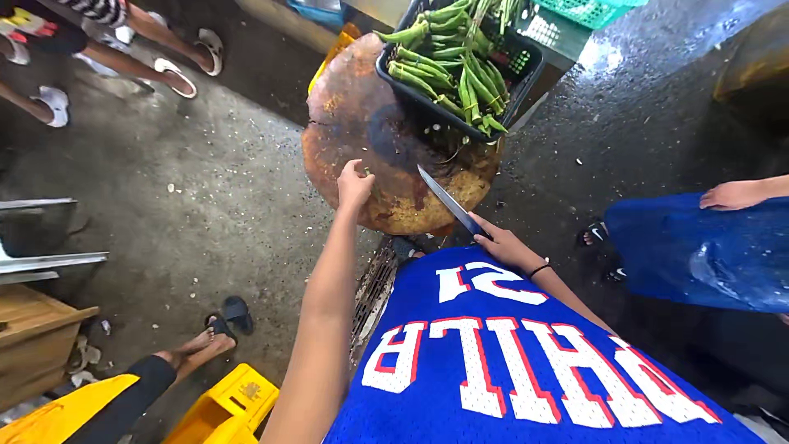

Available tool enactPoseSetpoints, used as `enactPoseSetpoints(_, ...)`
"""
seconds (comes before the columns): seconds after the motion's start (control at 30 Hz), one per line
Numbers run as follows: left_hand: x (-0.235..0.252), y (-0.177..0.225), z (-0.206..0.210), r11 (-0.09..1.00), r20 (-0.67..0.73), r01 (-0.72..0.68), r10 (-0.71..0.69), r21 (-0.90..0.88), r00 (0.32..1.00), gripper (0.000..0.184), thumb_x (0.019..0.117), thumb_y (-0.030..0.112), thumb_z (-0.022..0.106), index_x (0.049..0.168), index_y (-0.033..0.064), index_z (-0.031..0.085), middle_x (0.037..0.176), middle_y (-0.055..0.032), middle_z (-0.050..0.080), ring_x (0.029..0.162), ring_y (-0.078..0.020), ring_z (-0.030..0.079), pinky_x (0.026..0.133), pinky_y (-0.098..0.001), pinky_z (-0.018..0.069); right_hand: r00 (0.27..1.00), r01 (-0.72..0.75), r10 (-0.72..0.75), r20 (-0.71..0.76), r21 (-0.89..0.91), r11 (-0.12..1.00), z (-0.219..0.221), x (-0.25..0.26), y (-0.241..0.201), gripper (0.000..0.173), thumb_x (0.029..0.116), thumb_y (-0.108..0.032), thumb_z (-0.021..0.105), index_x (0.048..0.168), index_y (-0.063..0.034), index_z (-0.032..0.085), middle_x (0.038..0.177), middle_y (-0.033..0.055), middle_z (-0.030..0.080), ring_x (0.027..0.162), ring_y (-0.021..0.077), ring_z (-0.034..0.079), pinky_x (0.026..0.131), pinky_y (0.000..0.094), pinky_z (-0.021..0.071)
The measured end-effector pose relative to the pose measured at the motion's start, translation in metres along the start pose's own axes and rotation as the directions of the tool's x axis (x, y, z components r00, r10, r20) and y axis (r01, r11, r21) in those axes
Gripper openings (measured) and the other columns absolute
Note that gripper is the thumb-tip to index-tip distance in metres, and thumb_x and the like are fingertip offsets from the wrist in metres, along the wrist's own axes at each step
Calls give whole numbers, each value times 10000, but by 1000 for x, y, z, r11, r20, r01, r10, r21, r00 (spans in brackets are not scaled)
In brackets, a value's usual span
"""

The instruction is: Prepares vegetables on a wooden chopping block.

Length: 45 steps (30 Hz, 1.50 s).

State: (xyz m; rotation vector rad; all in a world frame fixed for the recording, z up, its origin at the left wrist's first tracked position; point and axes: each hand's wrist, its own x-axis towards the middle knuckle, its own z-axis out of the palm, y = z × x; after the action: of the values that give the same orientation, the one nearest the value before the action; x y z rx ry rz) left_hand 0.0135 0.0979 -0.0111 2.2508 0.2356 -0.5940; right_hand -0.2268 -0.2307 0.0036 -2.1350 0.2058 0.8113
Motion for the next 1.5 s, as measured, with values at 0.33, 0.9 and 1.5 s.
enactPoseSetpoints(0.33,-78,-17,95,991,-122,-107,115,76,986,236,953,254,715,1068,51,745,1111,-139,715,1069,-261,682,989,-468,534,995,45,-57,-76,-148,988,-4,3,-37,568,1102,-404,427,1623,-467,208,943,171,729,723,353,698,661,585,570)
enactPoseSetpoints(0.9,-89,-15,109,993,-217,-43,66,106,974,222,1011,232,624,1129,100,757,1156,-104,728,1104,-241,683,1015,-450,518,974,156,-79,213,-376,914,1,66,-29,615,1116,-326,406,1633,-469,105,1038,198,728,932,416,710,852,629,548)
enactPoseSetpoints(1.5,-117,-37,115,999,-245,1,11,49,970,233,998,212,630,1156,82,741,1158,-102,727,1113,-221,685,1011,-425,529,985,136,-117,127,-152,979,21,55,-62,583,1119,-378,383,1644,-424,134,977,183,717,790,349,695,768,566,570)
